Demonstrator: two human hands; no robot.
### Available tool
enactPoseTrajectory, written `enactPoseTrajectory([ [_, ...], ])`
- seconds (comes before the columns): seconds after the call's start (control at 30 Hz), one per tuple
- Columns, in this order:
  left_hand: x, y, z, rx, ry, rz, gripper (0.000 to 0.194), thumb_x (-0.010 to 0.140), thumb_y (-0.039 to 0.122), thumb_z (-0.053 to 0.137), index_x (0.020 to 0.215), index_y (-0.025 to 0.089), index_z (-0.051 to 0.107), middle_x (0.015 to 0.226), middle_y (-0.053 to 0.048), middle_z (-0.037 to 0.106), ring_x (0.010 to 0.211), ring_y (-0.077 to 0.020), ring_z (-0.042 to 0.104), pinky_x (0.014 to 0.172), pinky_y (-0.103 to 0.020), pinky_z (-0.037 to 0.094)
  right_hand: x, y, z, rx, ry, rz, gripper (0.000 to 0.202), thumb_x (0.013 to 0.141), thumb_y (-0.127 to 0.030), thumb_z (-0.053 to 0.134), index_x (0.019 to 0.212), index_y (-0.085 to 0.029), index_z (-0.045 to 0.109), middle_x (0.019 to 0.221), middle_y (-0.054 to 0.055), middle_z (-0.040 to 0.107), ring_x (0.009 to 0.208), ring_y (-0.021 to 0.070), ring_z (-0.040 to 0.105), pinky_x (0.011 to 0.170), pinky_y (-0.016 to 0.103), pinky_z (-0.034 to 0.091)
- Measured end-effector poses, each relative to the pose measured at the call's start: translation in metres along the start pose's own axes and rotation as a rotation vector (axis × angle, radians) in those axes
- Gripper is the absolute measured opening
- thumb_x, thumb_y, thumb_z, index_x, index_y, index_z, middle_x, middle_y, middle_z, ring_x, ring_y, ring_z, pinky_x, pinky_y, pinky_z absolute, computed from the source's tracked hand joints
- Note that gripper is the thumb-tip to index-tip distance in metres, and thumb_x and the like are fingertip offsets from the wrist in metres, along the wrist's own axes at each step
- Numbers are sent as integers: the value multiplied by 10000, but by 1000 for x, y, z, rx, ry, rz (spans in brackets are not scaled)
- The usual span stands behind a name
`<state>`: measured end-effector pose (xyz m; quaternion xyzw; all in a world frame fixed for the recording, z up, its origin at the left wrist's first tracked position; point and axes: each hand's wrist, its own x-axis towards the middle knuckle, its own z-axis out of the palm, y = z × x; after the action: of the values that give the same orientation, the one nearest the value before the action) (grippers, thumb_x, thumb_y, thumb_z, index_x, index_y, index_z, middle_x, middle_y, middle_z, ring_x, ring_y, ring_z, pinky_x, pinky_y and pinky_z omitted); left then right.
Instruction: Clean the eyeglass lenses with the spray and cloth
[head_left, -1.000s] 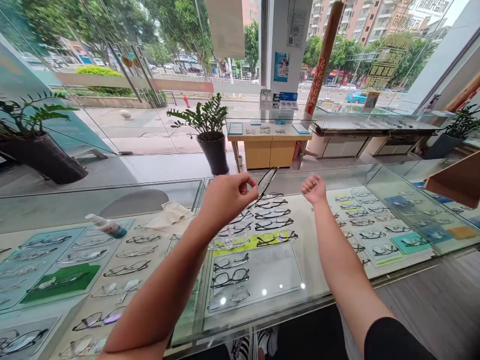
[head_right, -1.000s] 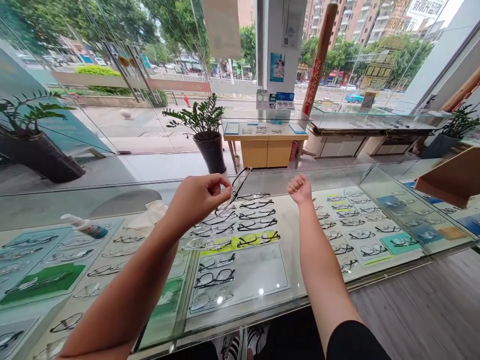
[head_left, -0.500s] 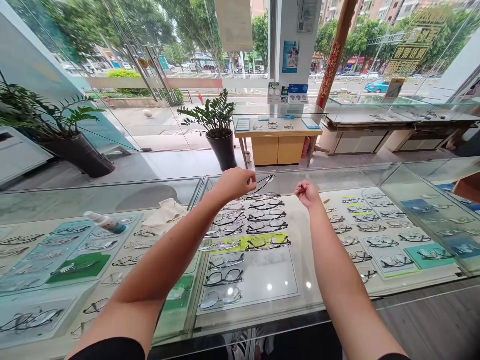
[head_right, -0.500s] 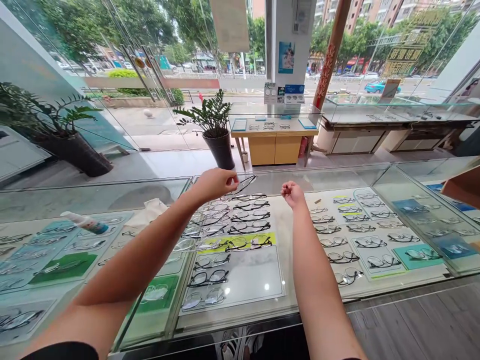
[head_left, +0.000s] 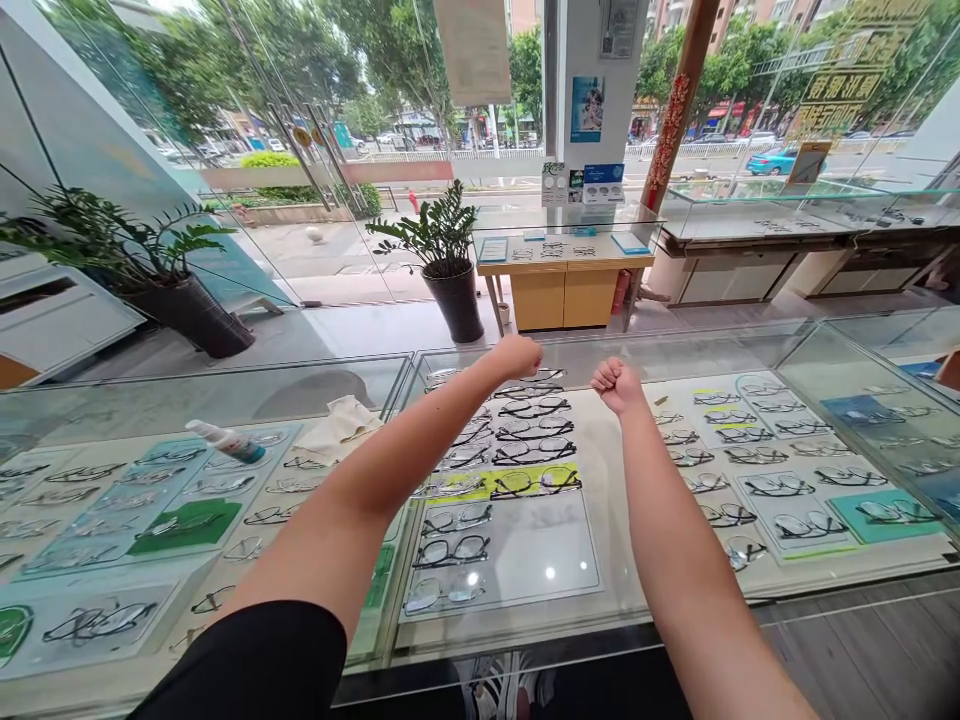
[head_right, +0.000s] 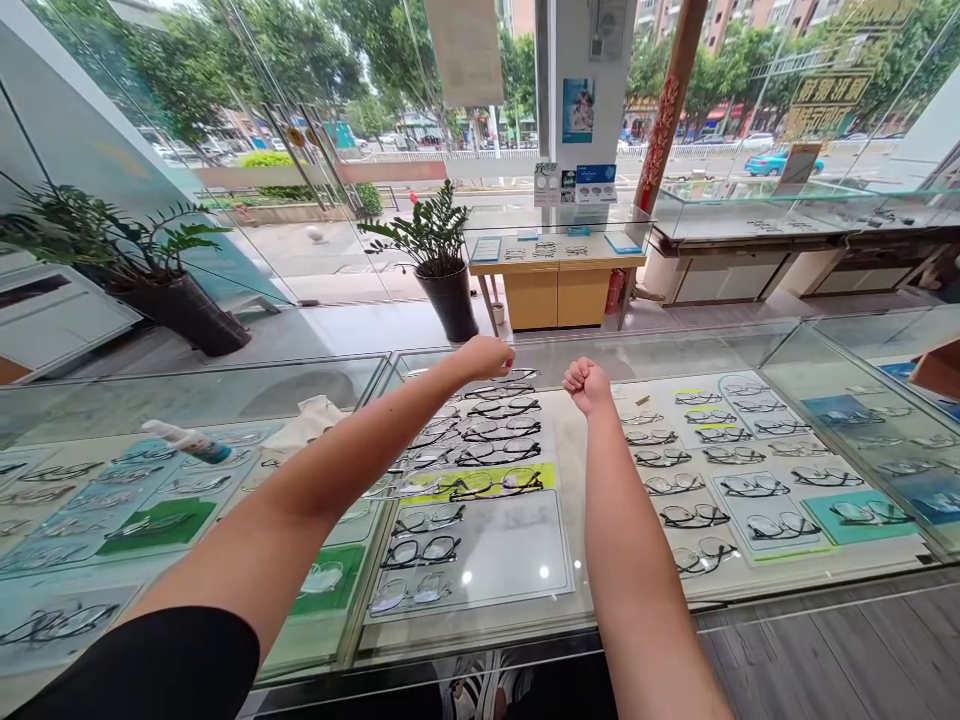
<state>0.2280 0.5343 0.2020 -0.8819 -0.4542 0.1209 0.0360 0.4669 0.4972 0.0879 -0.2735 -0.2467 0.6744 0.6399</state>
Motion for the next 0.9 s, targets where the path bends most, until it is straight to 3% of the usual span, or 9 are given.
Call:
enactPoseTrajectory([
  [0.17,3,1,-1,16,-9,-6,238,844,208,663,1015,196,828,1073,-153,813,1005,-286,733,871,-354,523,-2,-1,3,-12,19,-3,410,595,16,529,645,-228,204,499,-53,280,448,105,250,442,213,278],
  [0.3,-16,0,-9,-14,3,-36,261,904,259,636,1072,189,822,1092,-150,806,976,-278,722,842,-351,500,-5,-5,4,-16,32,14,327,666,3,540,633,-229,313,506,-57,352,437,96,306,433,202,314],
  [0.4,-55,-5,-18,-64,45,-49,344,984,362,572,1188,198,795,1075,-129,799,941,-254,704,818,-340,475,-6,-9,3,-19,22,61,217,813,-93,565,683,-239,472,481,-78,369,382,89,233,379,217,268],
  [0.5,-113,-11,-22,-178,82,-55,322,981,399,580,1122,209,798,943,-86,781,821,-221,663,742,-324,431,-5,-11,1,-19,6,106,235,964,-260,581,731,-242,562,403,-117,244,342,90,134,340,231,205],
  [0.67,-208,-17,-5,-307,-73,-104,262,941,447,646,988,247,809,834,-35,748,697,-184,623,656,-306,365,-4,-11,-2,-57,-25,112,447,1073,-505,589,715,-239,573,357,-120,228,324,82,145,349,220,223],
  [0.77,-240,-18,14,-330,-171,-135,204,885,415,708,972,276,829,817,-26,749,716,-192,646,651,-300,367,-4,-10,-4,-90,-66,110,531,1072,-604,577,685,-244,531,352,-114,229,332,84,146,358,226,230],
  [0.9,-254,-15,33,-268,-200,-159,236,887,405,709,1046,287,839,898,-45,790,800,-223,686,695,-302,406,-5,-11,-4,-128,-109,104,630,1031,-749,544,655,-252,450,359,-113,212,345,84,118,362,241,215],
])
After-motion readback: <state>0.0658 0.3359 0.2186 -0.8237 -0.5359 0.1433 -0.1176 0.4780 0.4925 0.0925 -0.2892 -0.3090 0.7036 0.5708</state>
